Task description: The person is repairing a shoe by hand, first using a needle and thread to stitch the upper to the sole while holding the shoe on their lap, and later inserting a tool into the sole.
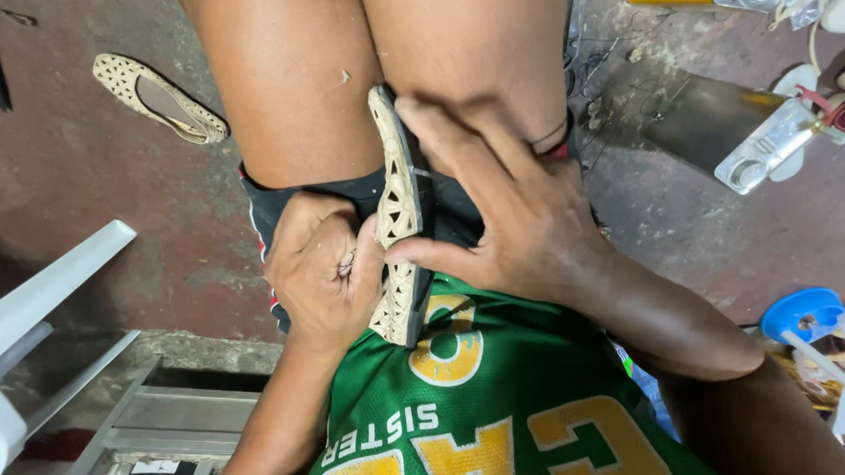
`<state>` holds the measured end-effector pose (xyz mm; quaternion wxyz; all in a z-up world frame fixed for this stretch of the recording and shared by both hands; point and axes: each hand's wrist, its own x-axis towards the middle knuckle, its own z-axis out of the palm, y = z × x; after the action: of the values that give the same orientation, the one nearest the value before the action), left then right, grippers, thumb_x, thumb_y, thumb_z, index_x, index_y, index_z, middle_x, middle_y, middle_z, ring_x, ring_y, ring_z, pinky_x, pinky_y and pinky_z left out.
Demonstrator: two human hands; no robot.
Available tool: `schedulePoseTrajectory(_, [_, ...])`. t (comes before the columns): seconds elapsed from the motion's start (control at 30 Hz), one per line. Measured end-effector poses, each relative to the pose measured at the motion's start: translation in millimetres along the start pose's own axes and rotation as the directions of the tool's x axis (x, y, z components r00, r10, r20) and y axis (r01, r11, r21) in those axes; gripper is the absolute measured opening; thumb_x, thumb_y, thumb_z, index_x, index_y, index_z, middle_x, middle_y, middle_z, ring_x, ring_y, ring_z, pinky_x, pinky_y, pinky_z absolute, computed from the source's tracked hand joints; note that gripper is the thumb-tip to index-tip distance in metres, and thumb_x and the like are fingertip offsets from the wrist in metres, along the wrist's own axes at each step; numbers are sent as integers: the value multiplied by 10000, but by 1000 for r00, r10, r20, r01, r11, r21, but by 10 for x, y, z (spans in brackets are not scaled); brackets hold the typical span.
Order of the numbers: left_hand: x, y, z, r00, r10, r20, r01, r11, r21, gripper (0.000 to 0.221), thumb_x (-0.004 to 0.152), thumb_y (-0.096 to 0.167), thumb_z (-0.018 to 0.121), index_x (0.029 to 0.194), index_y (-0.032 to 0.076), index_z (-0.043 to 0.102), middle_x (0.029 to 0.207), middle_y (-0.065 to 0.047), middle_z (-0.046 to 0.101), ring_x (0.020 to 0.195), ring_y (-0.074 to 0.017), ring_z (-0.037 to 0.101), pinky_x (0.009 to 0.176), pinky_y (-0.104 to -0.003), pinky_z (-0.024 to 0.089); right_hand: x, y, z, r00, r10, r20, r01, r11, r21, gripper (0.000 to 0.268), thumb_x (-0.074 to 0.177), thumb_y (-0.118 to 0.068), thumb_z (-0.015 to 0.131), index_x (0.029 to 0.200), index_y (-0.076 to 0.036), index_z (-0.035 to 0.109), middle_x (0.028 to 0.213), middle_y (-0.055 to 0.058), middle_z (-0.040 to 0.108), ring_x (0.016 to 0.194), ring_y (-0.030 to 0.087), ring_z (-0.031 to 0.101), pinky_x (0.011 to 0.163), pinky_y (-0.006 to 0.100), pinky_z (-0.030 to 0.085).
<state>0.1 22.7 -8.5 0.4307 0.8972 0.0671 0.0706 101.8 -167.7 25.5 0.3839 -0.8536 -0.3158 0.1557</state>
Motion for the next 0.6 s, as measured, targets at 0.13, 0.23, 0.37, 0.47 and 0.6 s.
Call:
schedulePoseTrajectory(0.13, [-1,36,0,991,-91,-95,77,987,-137,324,966,-77,685,751,22,463,995,-166,635,842,-239,616,703,-298,483,42,14,72,999,45,26,-45,999,-30,805,826,-514,867,1362,-26,515,1144,95,686,893,186,739,758,355,582])
schedulePoseTrajectory(0.23, [75,58,-33,985,-154,-77,120,935,-333,292,954,-70,619,786,56,416,998,-138,655,864,-205,643,738,-290,504,105,11,26,991,108,83,-104,994,-45,689,795,-538,876,1186,-50,587,955,44,686,821,172,735,678,354,567])
schedulePoseTrajectory(0.37, [73,115,-182,971,-204,127,235,912,-335,171,836,-58,596,984,14,547,852,-100,603,734,-172,569,659,-285,475,53,89,-49,992,33,118,-37,999,27,553,830,-481,848,1061,-34,618,919,61,659,782,163,705,653,316,558])
schedulePoseTrajectory(0.47, [114,118,-158,985,-103,135,119,986,-114,234,875,2,709,1097,9,633,850,-94,567,754,-199,540,680,-318,453,26,248,-142,976,-15,219,7,999,38,233,973,-263,770,928,-69,650,874,40,668,665,128,634,556,265,511])
schedulePoseTrajectory(0.6, [126,91,-56,998,-30,59,29,999,18,162,916,93,783,921,47,628,814,-86,540,717,-229,489,639,-362,384,64,371,-298,988,61,141,-109,926,363,178,984,-145,668,854,-46,599,860,96,636,673,132,560,623,269,471])
